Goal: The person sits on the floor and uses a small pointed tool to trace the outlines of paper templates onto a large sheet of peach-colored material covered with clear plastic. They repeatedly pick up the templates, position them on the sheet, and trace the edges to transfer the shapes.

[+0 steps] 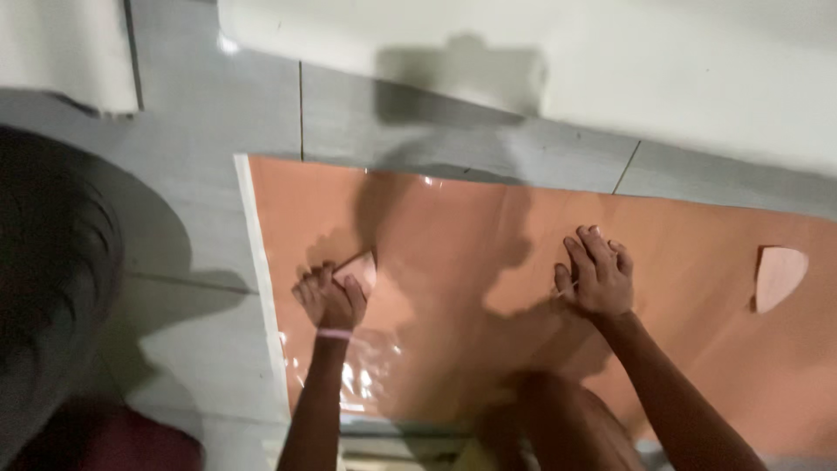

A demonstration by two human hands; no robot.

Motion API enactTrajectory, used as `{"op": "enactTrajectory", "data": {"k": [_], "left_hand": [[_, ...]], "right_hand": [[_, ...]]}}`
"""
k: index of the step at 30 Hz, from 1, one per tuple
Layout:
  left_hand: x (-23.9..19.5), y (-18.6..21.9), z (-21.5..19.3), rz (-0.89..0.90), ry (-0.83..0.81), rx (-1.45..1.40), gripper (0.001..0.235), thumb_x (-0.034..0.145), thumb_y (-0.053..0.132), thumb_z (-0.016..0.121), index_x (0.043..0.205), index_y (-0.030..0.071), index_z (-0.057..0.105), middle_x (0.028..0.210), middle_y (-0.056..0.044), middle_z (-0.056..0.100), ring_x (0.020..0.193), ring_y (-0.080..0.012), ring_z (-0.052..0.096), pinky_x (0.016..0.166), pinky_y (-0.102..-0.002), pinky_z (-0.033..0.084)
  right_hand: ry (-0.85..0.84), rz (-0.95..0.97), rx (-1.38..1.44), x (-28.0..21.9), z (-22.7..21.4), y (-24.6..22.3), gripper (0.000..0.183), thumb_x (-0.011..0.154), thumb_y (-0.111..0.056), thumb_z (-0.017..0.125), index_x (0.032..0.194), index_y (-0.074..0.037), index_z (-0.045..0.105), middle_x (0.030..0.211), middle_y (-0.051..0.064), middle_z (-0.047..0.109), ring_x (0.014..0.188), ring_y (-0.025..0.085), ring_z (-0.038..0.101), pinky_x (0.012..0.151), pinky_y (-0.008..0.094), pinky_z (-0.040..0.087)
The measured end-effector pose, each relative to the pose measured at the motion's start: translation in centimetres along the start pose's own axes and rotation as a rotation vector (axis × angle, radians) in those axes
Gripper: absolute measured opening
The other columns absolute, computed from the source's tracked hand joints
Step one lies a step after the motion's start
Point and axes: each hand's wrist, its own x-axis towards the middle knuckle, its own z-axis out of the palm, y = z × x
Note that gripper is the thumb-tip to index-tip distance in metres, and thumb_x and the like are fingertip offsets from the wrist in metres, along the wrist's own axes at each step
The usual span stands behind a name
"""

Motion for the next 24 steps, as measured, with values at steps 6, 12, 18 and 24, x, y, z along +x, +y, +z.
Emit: {"op": "enactTrajectory", "data": {"k": [6, 12, 18, 24], "left_hand": [[0.1, 0.0, -0.2, -0.043, -0.066, -0.037, 0.047, 0.084, 0.036, 0.060, 0.118, 0.003, 0.064, 0.115, -0.023, 0.062, 0.121, -0.0451, 0.049, 0.107, -0.060, 0.028], [0.6, -0.8, 0.3, -0.226, -0.327, -0.085, 0.038, 0.089, 0.035, 0.058, 0.117, 0.010, 0.067, 0.106, -0.016, 0.066, 0.115, -0.0368, 0.054, 0.103, -0.057, 0.032], [0.7, -1.4, 0.8, 0.058, -0.064, -0.221, 0.045, 0.099, 0.029, 0.056, 0.132, -0.002, 0.055, 0.117, -0.021, 0.061, 0.113, -0.0392, 0.054, 0.102, -0.059, 0.037], [1.2, -0.5, -0.9, 0.111, 0.062, -0.581, 0.047, 0.100, 0.030, 0.056, 0.134, -0.002, 0.054, 0.124, -0.022, 0.059, 0.118, -0.0400, 0.053, 0.105, -0.056, 0.038]], "right_hand": [[0.010, 0.030, 0.059, 0.3, -0.6, -0.3, 0.041, 0.097, -0.029, 0.070, 0.130, -0.006, 0.067, 0.141, 0.014, 0.063, 0.135, 0.028, 0.057, 0.114, 0.045, 0.039], [0.026, 0.117, 0.095, -1.8, 0.4, -0.2, 0.032, 0.099, -0.032, 0.070, 0.128, -0.019, 0.067, 0.147, 0.008, 0.046, 0.120, 0.025, 0.061, 0.111, 0.044, 0.041], [0.325, 0.291, 0.277, -3.7, 1.4, -2.1, 0.031, 0.108, -0.024, 0.072, 0.135, -0.009, 0.065, 0.146, 0.011, 0.040, 0.099, 0.023, 0.055, 0.089, 0.037, 0.045], [0.684, 0.252, -0.129, -1.9, -2.2, -19.9, 0.029, 0.085, -0.006, 0.072, 0.111, -0.001, 0.061, 0.109, 0.014, 0.068, 0.095, 0.032, 0.067, 0.069, 0.050, 0.051]]}}
